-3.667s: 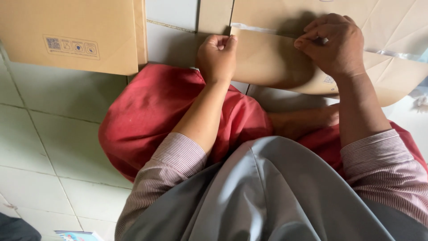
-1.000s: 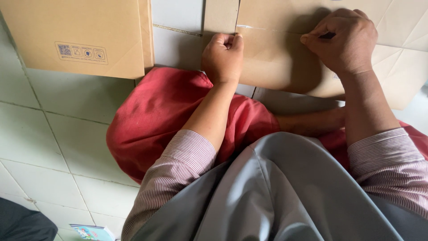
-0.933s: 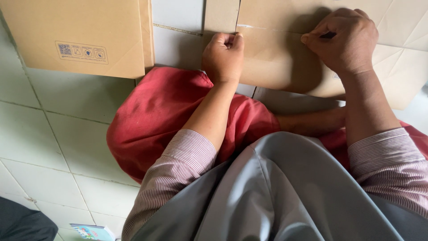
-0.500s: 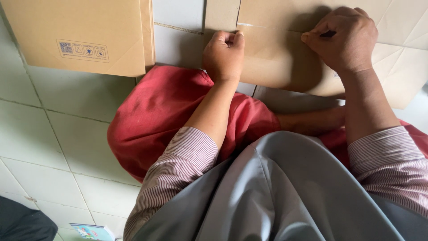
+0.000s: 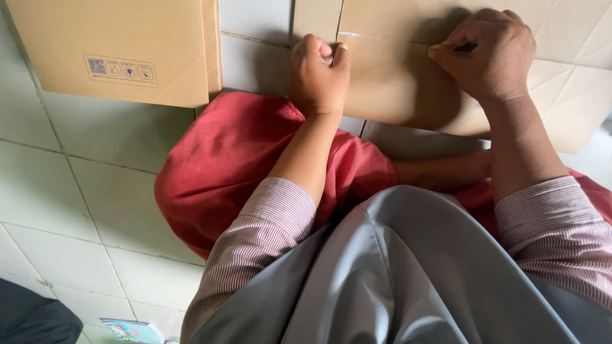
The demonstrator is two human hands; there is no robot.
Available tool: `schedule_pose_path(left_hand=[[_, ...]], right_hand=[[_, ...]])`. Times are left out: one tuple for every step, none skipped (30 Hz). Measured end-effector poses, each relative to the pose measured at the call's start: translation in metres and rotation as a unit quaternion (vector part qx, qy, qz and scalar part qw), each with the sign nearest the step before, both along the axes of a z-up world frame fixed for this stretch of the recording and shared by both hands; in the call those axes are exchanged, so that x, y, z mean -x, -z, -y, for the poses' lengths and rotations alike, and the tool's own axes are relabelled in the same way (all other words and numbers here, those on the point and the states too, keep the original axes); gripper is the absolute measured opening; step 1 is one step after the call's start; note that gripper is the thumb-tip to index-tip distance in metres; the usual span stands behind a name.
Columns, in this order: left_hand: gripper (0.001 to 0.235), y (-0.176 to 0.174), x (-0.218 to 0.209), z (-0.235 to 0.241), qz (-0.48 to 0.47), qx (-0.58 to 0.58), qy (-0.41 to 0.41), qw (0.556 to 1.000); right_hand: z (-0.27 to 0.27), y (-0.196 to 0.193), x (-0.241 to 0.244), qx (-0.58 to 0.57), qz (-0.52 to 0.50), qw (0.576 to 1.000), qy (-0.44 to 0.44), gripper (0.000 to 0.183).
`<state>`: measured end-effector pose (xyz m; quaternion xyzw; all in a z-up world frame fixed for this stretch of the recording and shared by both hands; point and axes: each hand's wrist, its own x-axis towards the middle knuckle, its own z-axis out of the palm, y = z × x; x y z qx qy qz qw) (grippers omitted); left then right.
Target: The person sits on the floor and assembles a paper bag. They fold the bottom flaps, apply glue along the seam using a brush, and press the flaps together to seal the bag. The person then wipes the surface with a cloth.
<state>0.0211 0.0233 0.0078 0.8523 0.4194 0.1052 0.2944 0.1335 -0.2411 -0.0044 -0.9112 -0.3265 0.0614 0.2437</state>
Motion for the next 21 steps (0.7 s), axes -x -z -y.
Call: schedule_pose_path(left_hand=[[0.025,-0.006,0.000,0.000,0.014,-0.049,0.039,0.998],[0.022,-0.012,-0.001,0.000,0.027,-0.097,0.079,0.992],[0.022,-0.012,0.001,0.000,0.028,-0.097,0.080,0.992],[0.017,-0.012,0.002,0.001,0.037,-0.133,0.147,0.979],[0.022,-0.012,0.004,0.003,0.044,-0.166,0.214,0.962],[0.022,-0.014,0.001,0.005,0.045,-0.165,0.215,0.962],[0.012,-0.015,-0.001,0.007,0.061,-0.203,0.247,0.946],[0.006,-0.017,-0.003,0.010,0.077,-0.240,0.278,0.927],[0.006,-0.015,-0.003,0.010,0.079,-0.239,0.278,0.927],[0.005,-0.013,-0.003,0.010,0.081,-0.258,0.288,0.919],[0.005,-0.012,-0.002,0.010,0.082,-0.275,0.299,0.910],[0.005,-0.012,-0.003,0.011,0.083,-0.273,0.301,0.910],[0.005,-0.012,-0.002,0.012,0.071,-0.288,0.305,0.905],[0.006,-0.012,-0.002,0.013,0.059,-0.303,0.310,0.899],[0.006,-0.012,-0.002,0.014,0.060,-0.304,0.312,0.898],[0.008,-0.011,-0.002,0.015,0.056,-0.312,0.318,0.893],[0.009,-0.011,-0.001,0.016,0.050,-0.319,0.326,0.889],[0.009,-0.010,-0.001,0.017,0.050,-0.318,0.328,0.888],[0.009,-0.009,-0.001,0.018,0.046,-0.323,0.327,0.887],[0.008,-0.008,-0.001,0.019,0.042,-0.328,0.327,0.885],[0.008,-0.007,0.000,0.020,0.042,-0.329,0.328,0.885]], right_hand=[[0.000,0.000,-0.001,0.001,0.002,1.000,-0.005,0.019],[0.000,0.000,-0.001,0.003,0.005,1.000,-0.010,0.020],[-0.001,0.000,-0.001,0.003,0.006,1.000,-0.009,0.020],[-0.001,0.000,0.000,-0.003,0.004,1.000,-0.006,0.020],[0.000,0.000,0.001,-0.007,0.001,1.000,-0.002,0.020],[0.000,-0.001,0.000,-0.006,0.001,1.000,0.000,0.020],[-0.001,-0.001,-0.001,-0.006,0.005,1.000,-0.007,0.020],[-0.001,-0.001,-0.002,-0.007,0.009,1.000,-0.014,0.020],[-0.001,0.000,-0.001,-0.006,0.010,1.000,-0.013,0.020],[0.000,0.002,-0.001,-0.003,0.013,1.000,-0.008,0.021],[0.001,0.003,0.000,0.001,0.014,1.000,-0.002,0.021],[0.000,0.000,-0.001,0.002,0.013,1.000,0.000,0.021],[-0.001,-0.002,-0.002,-0.003,0.008,1.000,-0.010,0.021],[-0.003,-0.005,-0.003,-0.007,0.002,1.000,-0.020,0.021],[-0.003,-0.005,-0.003,-0.008,0.003,1.000,-0.018,0.021],[-0.003,-0.005,-0.003,-0.012,0.003,1.000,-0.020,0.021],[-0.003,-0.005,-0.002,-0.015,0.002,1.000,-0.023,0.020],[-0.003,-0.005,-0.002,-0.014,0.001,1.000,-0.020,0.020],[-0.002,-0.004,-0.002,-0.012,0.006,1.000,-0.013,0.021],[-0.002,-0.004,-0.001,-0.010,0.010,1.000,-0.006,0.022],[-0.002,-0.004,-0.001,-0.010,0.011,1.000,-0.004,0.022]])
